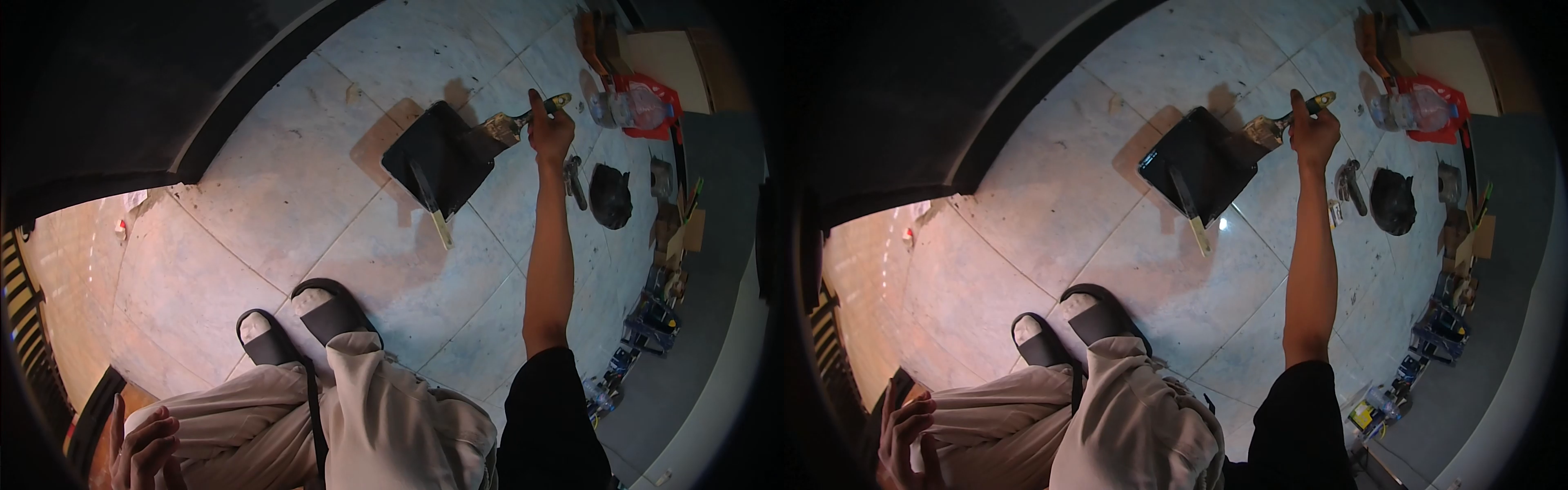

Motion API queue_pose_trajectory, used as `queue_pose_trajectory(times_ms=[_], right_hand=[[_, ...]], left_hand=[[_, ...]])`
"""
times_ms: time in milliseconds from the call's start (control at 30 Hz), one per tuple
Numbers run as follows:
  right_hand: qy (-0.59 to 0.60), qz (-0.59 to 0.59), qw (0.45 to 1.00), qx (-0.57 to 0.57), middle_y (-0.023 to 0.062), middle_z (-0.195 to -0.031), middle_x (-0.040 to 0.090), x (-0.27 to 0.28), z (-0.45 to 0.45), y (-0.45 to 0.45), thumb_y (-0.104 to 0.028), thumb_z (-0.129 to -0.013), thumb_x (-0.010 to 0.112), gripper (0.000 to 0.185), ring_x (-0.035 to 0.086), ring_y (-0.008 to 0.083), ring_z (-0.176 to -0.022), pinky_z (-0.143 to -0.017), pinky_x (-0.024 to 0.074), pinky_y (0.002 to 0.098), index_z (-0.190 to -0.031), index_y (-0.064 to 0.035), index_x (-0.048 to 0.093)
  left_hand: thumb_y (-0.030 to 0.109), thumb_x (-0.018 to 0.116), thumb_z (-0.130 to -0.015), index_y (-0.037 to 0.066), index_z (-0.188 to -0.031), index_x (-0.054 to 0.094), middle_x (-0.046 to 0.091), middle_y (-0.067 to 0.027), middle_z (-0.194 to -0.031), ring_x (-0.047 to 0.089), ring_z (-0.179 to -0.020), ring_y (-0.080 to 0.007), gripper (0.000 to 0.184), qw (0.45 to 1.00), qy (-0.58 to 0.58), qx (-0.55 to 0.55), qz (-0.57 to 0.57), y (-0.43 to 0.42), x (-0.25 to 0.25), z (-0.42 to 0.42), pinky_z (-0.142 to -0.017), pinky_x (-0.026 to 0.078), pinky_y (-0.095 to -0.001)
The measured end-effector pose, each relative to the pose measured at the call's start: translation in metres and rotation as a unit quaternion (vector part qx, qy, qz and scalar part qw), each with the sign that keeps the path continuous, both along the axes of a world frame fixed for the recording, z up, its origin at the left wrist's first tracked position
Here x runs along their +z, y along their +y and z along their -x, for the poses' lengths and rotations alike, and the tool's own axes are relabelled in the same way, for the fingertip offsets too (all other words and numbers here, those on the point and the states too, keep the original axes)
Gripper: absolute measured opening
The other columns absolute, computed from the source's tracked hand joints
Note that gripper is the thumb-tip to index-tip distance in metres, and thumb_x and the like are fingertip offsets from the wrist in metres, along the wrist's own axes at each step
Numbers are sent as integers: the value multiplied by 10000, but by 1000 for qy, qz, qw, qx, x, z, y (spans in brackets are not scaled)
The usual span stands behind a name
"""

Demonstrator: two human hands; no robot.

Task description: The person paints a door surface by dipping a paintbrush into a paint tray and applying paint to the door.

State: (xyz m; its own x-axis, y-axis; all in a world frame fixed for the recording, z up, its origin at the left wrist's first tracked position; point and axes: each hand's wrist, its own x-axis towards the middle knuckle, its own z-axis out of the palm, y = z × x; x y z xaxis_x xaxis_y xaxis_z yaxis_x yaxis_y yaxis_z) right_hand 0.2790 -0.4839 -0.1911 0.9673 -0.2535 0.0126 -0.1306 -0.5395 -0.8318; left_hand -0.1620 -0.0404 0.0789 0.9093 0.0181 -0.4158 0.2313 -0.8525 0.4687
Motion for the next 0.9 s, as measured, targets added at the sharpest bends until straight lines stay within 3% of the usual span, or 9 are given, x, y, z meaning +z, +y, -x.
queue_pose_trajectory(times_ms=[267, 433, 467, 533, 567, 633, 767, 800, 900], right_hand=[[-45, 47, 998, -3, 33, -484, 542, 16, -3, 14, -312, -901, 770, 389, 451, 88, -358, -361, 330, 289, -673, -35, 621], [-100, 154, 983, -11, 35, -542, 593, 28, -7, 3, -322, -905, 756, 399, 549, 151, -462, -511, 454, 350, -722, 20, 661], [-112, 150, 982, -36, 28, -631, 647, 35, 0, 3, -318, -925, 740, 376, 570, 175, -508, -599, 491, 373, -788, 28, 684], [-132, 5, 991, 21, -27, -633, 593, 33, 5, -18, -243, -1001, 644, 229, 481, 68, -449, -412, 378, 242, -1092, -50, 727], [-129, -142, 981, -25, -29, -607, 551, 50, 29, 10, -244, -999, 632, 219, 455, 34, -430, -356, 283, 186, -1127, -88, 718], [-61, -278, 959, -16, 17, -628, 569, 68, 56, 31, -301, -989, 627, 204, 455, 84, -411, -357, 280, 216, -981, -99, 651], [27, -433, 895, 105, 67, -841, 676, 65, 118, 95, -375, -1030, 538, 324, 618, 137, -643, -544, 439, 249, -1163, -83, 583], [43, -461, 878, 123, 138, -871, 705, 56, 131, 108, -342, -1038, 488, 316, 689, 204, -695, -550, 490, 267, -1160, -63, 571], [76, -521, 839, 141, 174, -915, 715, 46, 166, 162, -279, -1028, 561, 268, 724, 248, -722, -607, 562, 303, -1157, -46, 581]], left_hand=[[127, 579, -993, 80, -995, 584, 723, -112, -981, 740, -1008, -301, 48, 1000, -3, 9, -9, -4, 0, -4, -1121, 339, -709], [94, 611, -963, 79, -1020, 607, 731, -99, -1040, 733, -1044, -292, 58, 1000, -6, 5, -11, -9, 5, -17, -1143, 342, -668], [-1, 611, -940, 39, -1076, 637, 730, -132, -1093, 714, -1092, -305, 144, 1000, -24, -18, 8, -17, 10, -32, -1116, 398, -612], [-88, 615, -901, 8, -1139, 669, 727, -147, -1157, 689, -1154, -307, 262, 999, -29, 0, 28, -27, 21, -42, -1103, 440, -548], [44, 651, -848, 48, -1069, 672, 753, -110, -1056, 722, -1074, -305, 222, 999, -25, 23, 1, -27, 16, -31, -1137, 371, -605], [-11, 663, -811, 81, -1028, 688, 750, -92, -1084, 718, -1091, -279, 237, 999, -27, 33, 8, -30, 17, -34, -1139, 385, -580], [-13, 712, -802, 90, -1066, 696, 748, -52, -1108, 706, -1128, -238, 284, 999, -40, 24, 5, -35, 21, -38, -1139, 403, -557], [-10, 719, -804, 90, -1073, 696, 747, -45, -1113, 704, -1131, -231, 288, 999, -41, 21, 15, -36, 21, -36, -1138, 405, -556], [-6, 729, -810, 92, -1084, 695, 745, -39, -1123, 702, -1137, -226, 293, 999, -47, 6, 25, -37, 23, -30, -1136, 407, -556]])
